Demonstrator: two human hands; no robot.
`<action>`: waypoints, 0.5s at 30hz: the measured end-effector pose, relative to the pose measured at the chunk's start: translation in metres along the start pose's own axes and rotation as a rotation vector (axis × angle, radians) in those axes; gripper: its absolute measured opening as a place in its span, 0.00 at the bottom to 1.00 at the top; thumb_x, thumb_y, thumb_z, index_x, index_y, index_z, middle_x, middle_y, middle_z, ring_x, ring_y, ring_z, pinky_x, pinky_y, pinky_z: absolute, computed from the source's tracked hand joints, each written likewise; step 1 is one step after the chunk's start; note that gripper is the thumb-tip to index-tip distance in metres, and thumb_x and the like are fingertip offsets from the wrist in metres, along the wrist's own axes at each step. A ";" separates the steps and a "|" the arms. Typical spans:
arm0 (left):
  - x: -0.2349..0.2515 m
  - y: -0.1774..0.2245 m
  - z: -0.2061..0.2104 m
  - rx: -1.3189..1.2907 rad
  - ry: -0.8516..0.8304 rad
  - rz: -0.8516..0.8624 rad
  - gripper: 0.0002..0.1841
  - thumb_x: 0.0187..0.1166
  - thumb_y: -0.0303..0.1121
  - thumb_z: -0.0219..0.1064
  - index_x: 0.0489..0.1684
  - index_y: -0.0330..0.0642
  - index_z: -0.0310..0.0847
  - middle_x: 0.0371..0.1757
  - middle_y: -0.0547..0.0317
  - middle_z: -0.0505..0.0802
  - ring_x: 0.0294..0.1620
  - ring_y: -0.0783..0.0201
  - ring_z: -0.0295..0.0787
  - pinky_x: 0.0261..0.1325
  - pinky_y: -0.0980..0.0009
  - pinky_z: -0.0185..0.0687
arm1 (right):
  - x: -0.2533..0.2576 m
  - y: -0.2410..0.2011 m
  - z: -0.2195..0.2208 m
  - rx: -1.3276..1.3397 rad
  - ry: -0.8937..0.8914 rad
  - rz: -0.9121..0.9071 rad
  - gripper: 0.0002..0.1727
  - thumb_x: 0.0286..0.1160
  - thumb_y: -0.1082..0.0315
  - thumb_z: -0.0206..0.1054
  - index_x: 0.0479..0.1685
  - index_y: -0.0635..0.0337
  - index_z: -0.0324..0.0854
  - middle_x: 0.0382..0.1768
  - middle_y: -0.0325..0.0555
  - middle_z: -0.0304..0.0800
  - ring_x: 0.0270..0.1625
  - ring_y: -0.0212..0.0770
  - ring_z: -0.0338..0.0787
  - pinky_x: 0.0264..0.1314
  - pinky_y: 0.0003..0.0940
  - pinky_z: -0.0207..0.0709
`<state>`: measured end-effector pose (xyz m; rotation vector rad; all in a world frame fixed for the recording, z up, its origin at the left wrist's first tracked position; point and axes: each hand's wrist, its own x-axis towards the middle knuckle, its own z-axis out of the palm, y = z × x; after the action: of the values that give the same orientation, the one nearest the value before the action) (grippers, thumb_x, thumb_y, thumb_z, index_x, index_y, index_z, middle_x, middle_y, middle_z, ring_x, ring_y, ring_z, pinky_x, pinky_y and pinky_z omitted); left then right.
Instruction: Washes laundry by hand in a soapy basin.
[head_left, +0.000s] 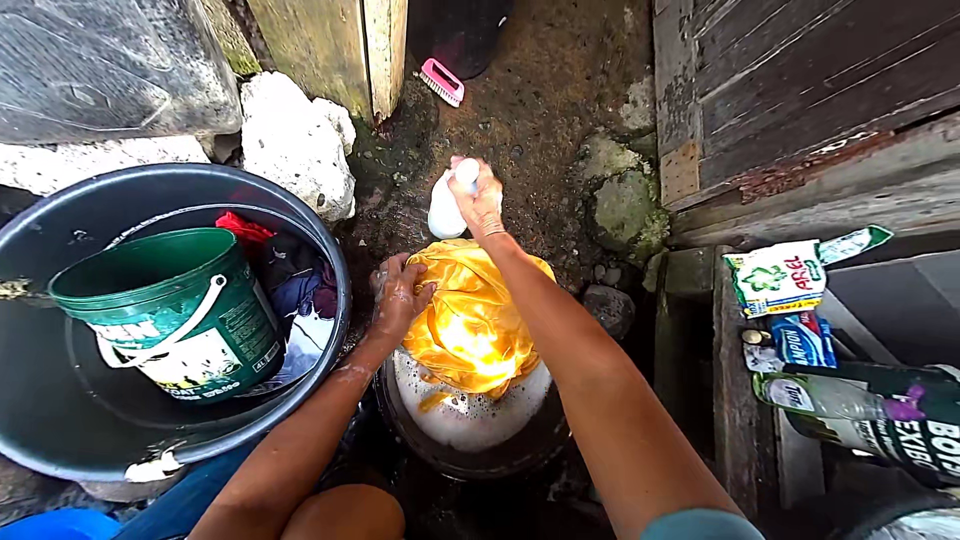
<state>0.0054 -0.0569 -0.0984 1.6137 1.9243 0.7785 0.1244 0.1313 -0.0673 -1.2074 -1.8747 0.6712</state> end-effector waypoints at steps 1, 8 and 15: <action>-0.001 0.001 -0.001 0.036 0.023 0.044 0.18 0.74 0.40 0.77 0.58 0.44 0.90 0.75 0.38 0.80 0.76 0.36 0.74 0.78 0.36 0.62 | 0.005 -0.009 -0.013 0.010 0.071 -0.064 0.21 0.76 0.60 0.68 0.59 0.69 0.87 0.59 0.60 0.92 0.68 0.56 0.88 0.77 0.53 0.74; 0.008 0.012 0.005 0.167 0.028 0.209 0.18 0.70 0.44 0.79 0.49 0.41 0.93 0.75 0.37 0.81 0.77 0.35 0.74 0.80 0.30 0.54 | 0.016 -0.096 -0.144 -0.402 -0.075 -0.456 0.21 0.77 0.55 0.66 0.48 0.67 0.88 0.46 0.61 0.93 0.55 0.57 0.92 0.62 0.52 0.79; 0.013 0.017 0.003 0.027 0.019 0.127 0.06 0.75 0.31 0.74 0.40 0.39 0.93 0.72 0.38 0.84 0.74 0.36 0.76 0.81 0.33 0.56 | -0.048 -0.075 -0.168 -0.850 -1.031 0.101 0.22 0.81 0.55 0.66 0.61 0.66 0.85 0.57 0.67 0.89 0.67 0.69 0.85 0.71 0.71 0.71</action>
<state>0.0170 -0.0414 -0.0882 1.7648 1.8673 0.8239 0.2394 0.0593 0.0662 -1.6377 -3.1857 0.6072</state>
